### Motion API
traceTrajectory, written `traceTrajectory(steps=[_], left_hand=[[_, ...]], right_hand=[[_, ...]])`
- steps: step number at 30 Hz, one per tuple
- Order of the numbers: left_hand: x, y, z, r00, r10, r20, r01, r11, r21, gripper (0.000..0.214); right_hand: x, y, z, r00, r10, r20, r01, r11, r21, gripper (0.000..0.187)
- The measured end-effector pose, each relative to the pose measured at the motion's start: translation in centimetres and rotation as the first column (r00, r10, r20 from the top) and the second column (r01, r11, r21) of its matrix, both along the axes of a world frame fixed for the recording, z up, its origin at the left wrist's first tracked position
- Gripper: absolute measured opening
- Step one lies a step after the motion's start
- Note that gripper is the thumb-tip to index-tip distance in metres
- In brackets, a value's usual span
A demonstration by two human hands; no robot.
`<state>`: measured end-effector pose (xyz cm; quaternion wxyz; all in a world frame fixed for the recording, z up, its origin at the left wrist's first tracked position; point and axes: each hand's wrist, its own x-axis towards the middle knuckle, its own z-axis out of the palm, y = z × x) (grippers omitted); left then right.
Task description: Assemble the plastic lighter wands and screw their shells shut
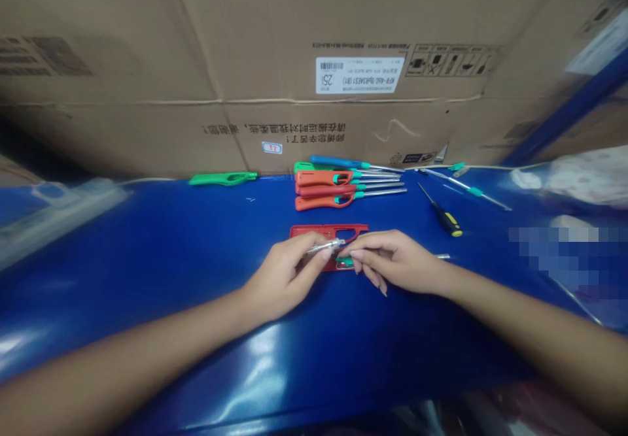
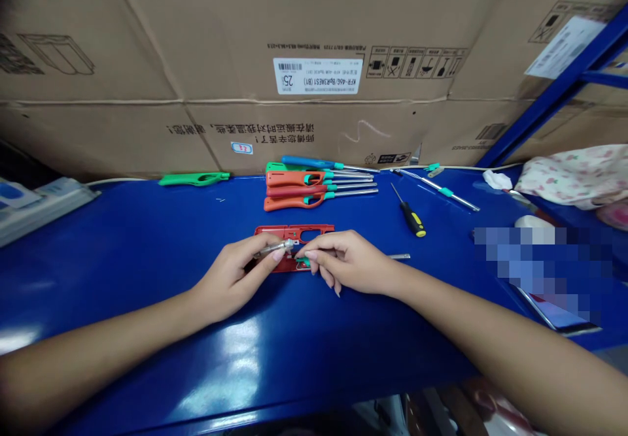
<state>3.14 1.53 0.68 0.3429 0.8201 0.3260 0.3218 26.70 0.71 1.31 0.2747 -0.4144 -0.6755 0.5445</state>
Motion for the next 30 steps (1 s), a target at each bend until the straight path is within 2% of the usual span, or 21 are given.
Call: traceTrajectory(steps=[6, 13, 22, 30], left_hand=[[0.0, 0.1, 0.1, 0.999, 0.026, -0.031, -0.028, 0.999, -0.039, 0.023], [0.0, 0.1, 0.1, 0.998, 0.036, -0.049, -0.036, 0.999, -0.006, 0.026], [0.1, 0.2, 0.1, 0.999, 0.002, -0.041, 0.000, 0.999, 0.041, 0.022], [0.1, 0.2, 0.0, 0.999, -0.014, -0.047, 0.018, 0.996, 0.083, 0.018]], right_hand=[[0.2, 0.4, -1.1, 0.995, -0.022, -0.098, 0.015, 0.997, -0.076, 0.043], [0.0, 0.4, -0.5, 0.985, -0.099, -0.141, 0.075, 0.983, -0.167, 0.038], [0.3, 0.3, -0.7, 0.996, -0.038, -0.077, 0.034, 0.998, -0.048, 0.032], [-0.1, 0.0, 0.0, 0.997, -0.061, -0.050, 0.057, 0.996, -0.065, 0.031]])
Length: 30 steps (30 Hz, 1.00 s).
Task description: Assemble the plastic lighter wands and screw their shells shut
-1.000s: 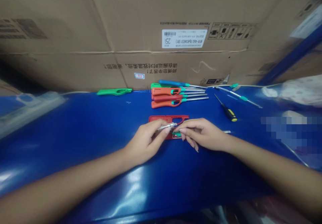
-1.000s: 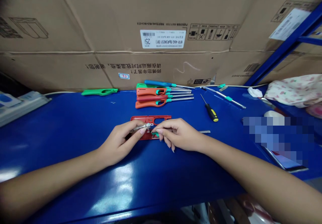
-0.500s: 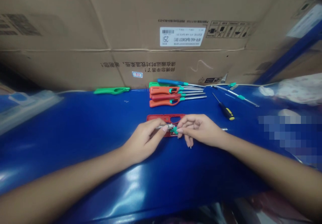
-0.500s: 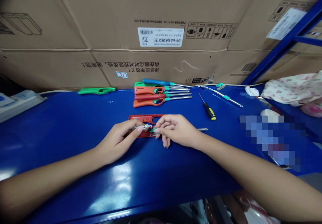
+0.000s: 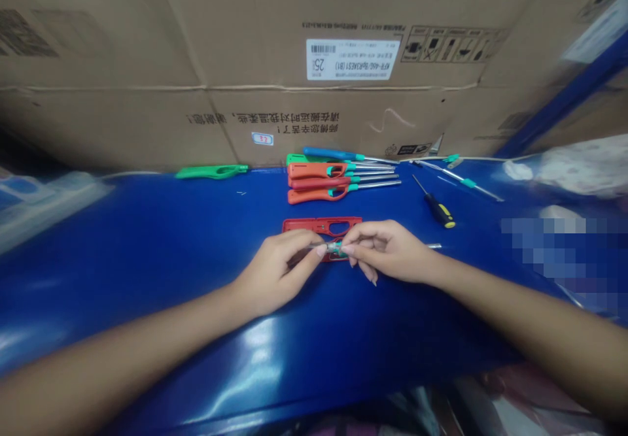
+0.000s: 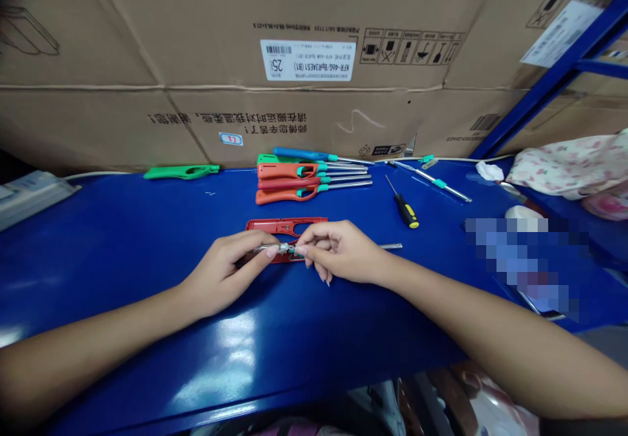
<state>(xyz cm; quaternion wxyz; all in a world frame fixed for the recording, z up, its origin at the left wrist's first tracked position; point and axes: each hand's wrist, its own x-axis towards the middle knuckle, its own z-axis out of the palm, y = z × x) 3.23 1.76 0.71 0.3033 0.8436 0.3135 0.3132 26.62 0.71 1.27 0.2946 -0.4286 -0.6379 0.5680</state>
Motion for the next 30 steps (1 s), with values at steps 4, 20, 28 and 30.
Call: traceTrajectory(steps=[4, 20, 28, 30], left_hand=[[-0.12, -0.12, -0.03, 1.000, -0.011, -0.024, 0.012, 1.000, 0.027, 0.017], [-0.06, -0.14, -0.05, 0.999, -0.011, -0.039, 0.012, 1.000, 0.029, 0.018], [-0.06, -0.11, 0.08, 0.999, -0.020, -0.051, 0.022, 0.999, 0.038, 0.020], [-0.05, -0.11, 0.12, 0.998, -0.026, -0.051, 0.028, 0.999, 0.039, 0.020]], right_hand=[[0.00, -0.05, 0.04, 1.000, -0.007, 0.004, 0.007, 1.000, -0.012, 0.026], [0.02, -0.08, 0.02, 1.000, -0.009, 0.017, 0.009, 0.999, -0.031, 0.032], [0.05, -0.14, 0.13, 1.000, 0.000, 0.025, 0.000, 1.000, -0.017, 0.027], [0.06, -0.13, 0.14, 1.000, 0.001, 0.027, -0.001, 1.000, -0.013, 0.027]])
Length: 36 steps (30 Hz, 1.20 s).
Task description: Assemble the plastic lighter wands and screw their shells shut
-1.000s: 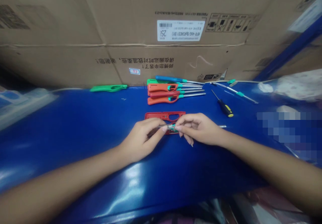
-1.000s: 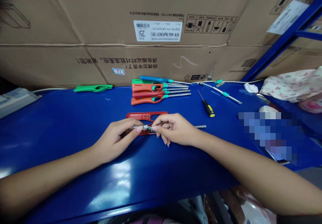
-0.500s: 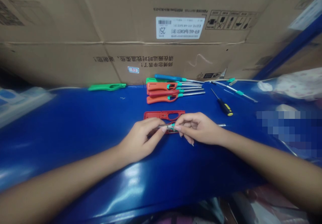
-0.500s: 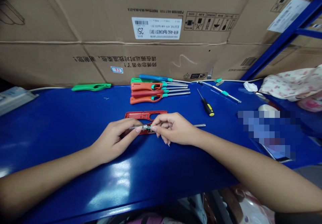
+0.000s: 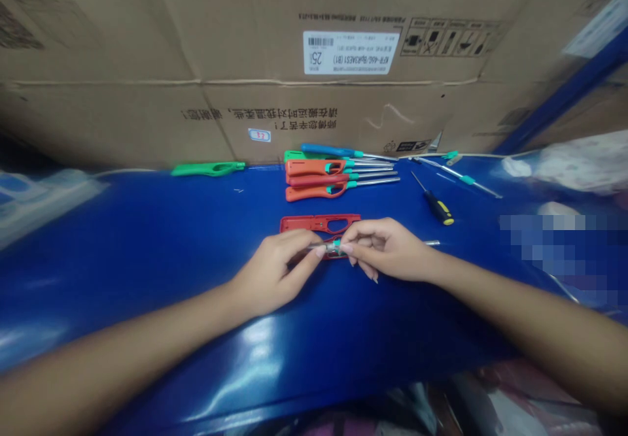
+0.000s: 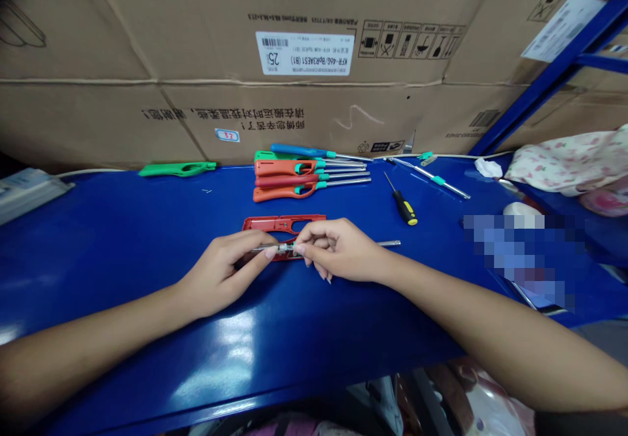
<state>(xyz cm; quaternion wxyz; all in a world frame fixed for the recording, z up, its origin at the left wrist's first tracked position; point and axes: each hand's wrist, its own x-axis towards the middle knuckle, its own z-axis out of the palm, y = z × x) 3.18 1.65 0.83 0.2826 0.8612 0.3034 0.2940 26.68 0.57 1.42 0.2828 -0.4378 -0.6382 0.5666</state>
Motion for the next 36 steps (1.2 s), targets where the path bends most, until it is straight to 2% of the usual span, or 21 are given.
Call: traceTrajectory(steps=[8, 20, 36], left_hand=[[-0.06, -0.03, -0.20, 1.000, -0.016, -0.016, 0.016, 1.000, 0.004, 0.019], [0.05, 0.05, -0.08, 0.999, -0.027, -0.026, 0.027, 0.999, -0.028, 0.023], [0.17, 0.03, -0.15, 0.999, -0.023, -0.039, 0.022, 1.000, -0.006, 0.023]], right_hand=[[-0.10, -0.03, -0.13, 1.000, 0.005, 0.002, -0.005, 1.000, 0.015, 0.035], [-0.06, -0.03, -0.22, 1.000, 0.018, 0.018, -0.018, 0.999, 0.035, 0.032], [-0.17, -0.09, -0.36, 1.000, 0.000, 0.031, -0.003, 0.997, 0.080, 0.032]])
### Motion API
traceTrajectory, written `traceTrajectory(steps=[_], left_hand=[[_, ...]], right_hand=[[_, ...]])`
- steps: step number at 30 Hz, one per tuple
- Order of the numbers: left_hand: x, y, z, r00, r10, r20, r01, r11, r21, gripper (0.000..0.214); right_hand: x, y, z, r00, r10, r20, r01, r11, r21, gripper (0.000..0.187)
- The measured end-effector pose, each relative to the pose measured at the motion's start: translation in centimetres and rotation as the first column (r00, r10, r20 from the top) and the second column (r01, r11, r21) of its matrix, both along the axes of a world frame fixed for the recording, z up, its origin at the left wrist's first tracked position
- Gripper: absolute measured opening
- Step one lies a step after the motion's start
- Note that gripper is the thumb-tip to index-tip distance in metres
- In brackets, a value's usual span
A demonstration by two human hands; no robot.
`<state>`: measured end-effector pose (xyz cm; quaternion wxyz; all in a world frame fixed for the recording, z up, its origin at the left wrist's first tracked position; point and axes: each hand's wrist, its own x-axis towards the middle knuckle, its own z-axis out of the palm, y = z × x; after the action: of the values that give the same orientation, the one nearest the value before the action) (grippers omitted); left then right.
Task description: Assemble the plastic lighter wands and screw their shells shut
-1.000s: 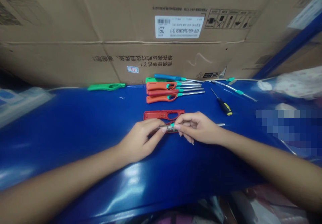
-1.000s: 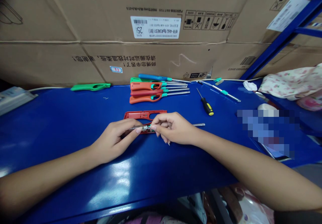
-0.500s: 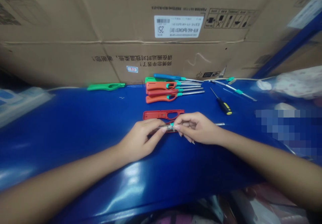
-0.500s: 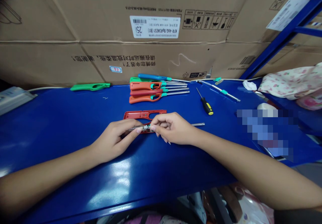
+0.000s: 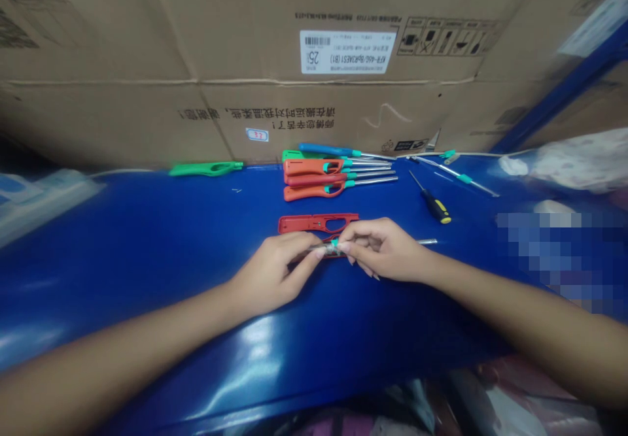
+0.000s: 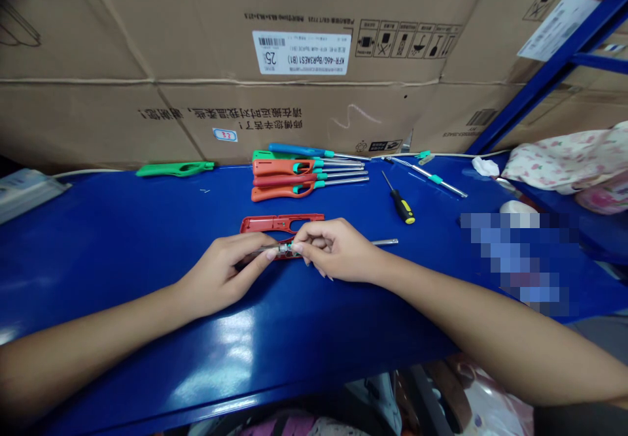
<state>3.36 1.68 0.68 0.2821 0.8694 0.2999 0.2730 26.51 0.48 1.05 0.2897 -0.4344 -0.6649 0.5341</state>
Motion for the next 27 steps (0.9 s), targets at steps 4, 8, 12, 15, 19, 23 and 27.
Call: traceTrajectory(steps=[4, 8, 12, 15, 19, 23, 27], left_hand=[[0.05, 0.09, -0.05, 1.000, -0.002, 0.011, 0.002, 1.000, -0.004, 0.021], [0.02, 0.14, -0.08, 1.000, -0.007, 0.009, 0.007, 1.000, -0.024, 0.021], [-0.03, 0.06, -0.13, 1.000, -0.022, -0.013, 0.022, 1.000, -0.015, 0.023], [-0.06, -0.01, -0.18, 0.999, -0.028, -0.021, 0.027, 1.000, -0.011, 0.023], [-0.03, 0.01, -0.23, 1.000, -0.009, -0.018, 0.009, 1.000, -0.003, 0.021], [0.04, 0.03, -0.23, 1.000, 0.017, 0.007, -0.017, 1.000, 0.000, 0.018], [0.05, -0.06, -0.14, 0.999, 0.028, 0.019, -0.028, 1.000, 0.001, 0.017]], right_hand=[[0.00, -0.03, -0.03, 1.000, 0.008, 0.015, -0.008, 1.000, 0.006, 0.031], [-0.07, -0.04, 0.05, 1.000, -0.004, 0.015, 0.004, 1.000, -0.004, 0.031], [-0.11, 0.00, 0.10, 1.000, 0.000, 0.017, 0.000, 1.000, 0.004, 0.029], [-0.06, 0.02, 0.02, 1.000, 0.002, 0.025, -0.003, 0.999, 0.032, 0.028], [0.00, 0.07, -0.10, 1.000, -0.001, -0.008, 0.001, 1.000, 0.014, 0.028], [-0.04, 0.14, 0.01, 0.997, -0.036, -0.066, 0.034, 0.999, -0.031, 0.031], [-0.13, 0.14, 0.16, 0.994, -0.051, -0.094, 0.047, 0.998, -0.051, 0.033]])
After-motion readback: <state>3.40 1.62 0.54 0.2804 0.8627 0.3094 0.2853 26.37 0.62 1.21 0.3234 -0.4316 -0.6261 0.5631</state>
